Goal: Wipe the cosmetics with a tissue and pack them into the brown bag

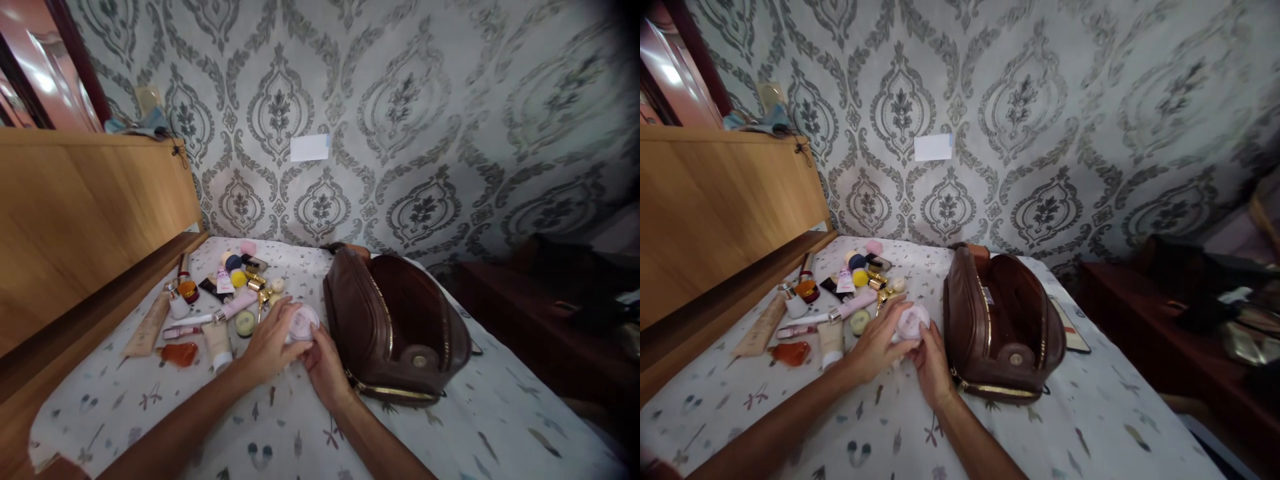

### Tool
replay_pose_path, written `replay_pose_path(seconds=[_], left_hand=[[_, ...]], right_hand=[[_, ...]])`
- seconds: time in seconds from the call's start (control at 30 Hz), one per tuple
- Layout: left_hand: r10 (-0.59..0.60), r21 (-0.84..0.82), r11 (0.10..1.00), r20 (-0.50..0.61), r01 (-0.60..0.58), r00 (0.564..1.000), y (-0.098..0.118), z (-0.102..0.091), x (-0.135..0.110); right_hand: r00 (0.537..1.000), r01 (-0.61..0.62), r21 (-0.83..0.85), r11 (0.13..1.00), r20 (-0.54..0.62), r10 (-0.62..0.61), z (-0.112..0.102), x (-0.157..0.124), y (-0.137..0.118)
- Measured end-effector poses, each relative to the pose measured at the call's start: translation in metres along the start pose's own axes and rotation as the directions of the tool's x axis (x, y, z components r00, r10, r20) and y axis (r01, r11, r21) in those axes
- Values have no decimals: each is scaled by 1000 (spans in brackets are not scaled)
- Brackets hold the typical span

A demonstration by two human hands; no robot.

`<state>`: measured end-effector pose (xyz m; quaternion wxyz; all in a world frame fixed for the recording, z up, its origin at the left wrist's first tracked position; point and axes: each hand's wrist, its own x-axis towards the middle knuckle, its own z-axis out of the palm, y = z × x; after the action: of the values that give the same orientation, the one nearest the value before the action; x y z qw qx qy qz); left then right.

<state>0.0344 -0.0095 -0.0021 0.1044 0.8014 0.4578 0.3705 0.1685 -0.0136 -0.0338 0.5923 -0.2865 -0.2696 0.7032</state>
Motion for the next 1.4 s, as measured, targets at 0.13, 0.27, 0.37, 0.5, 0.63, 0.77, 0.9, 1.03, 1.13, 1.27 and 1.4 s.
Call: replay_pose_path(seconds=[0.13, 0.27, 0.37, 0.5, 0.63, 0.77, 0.9, 1.03, 1.13, 1.27, 1.4], left_hand=[[113, -22, 993, -211, -120, 971, -3, -4, -3], [137, -50, 987, -252, -154, 958, 2, -8, -4], [146, -113, 977, -255, -179, 956, 12, -7, -7], [104, -223, 961, -255, -163, 961, 20, -3, -11], [-57, -436, 899, -217, -45, 974, 13, -4, -9], [-253, -600, 795, -191, 92, 948, 4, -7, -1], [-455, -756, 625, -150, 195, 878, 0, -7, 4], [-530, -844, 475, -49, 249, 847, 4, -1, 4], [-552, -885, 370, 35, 283, 833, 8, 8, 1], [-602, -923, 259, 77, 285, 795, 11, 20, -3], [-633, -947, 200, 72, 252, 771, 15, 26, -7]], right_hand=[[1000, 17, -11, 1000, -16, -17, 0, 1, -1], [1000, 14, -103, 995, 28, -11, 3, -3, -2], [992, -25, -209, 978, 118, 50, 4, -7, -2], [983, -66, -249, 966, 152, 106, 3, -11, -2], [978, -86, -261, 961, 163, 131, 4, -12, -4], [973, -121, -259, 958, 158, 165, 6, -16, -11], [930, -228, -330, 916, 203, 305, 5, -27, -17], [907, -248, -376, 893, 233, 350, 0, -36, -15], [920, -235, -355, 905, 221, 325, -2, -40, -13], [930, -216, -348, 912, 210, 301, -2, -40, -14], [961, -181, -300, 937, 150, 234, 1, -35, -14]])
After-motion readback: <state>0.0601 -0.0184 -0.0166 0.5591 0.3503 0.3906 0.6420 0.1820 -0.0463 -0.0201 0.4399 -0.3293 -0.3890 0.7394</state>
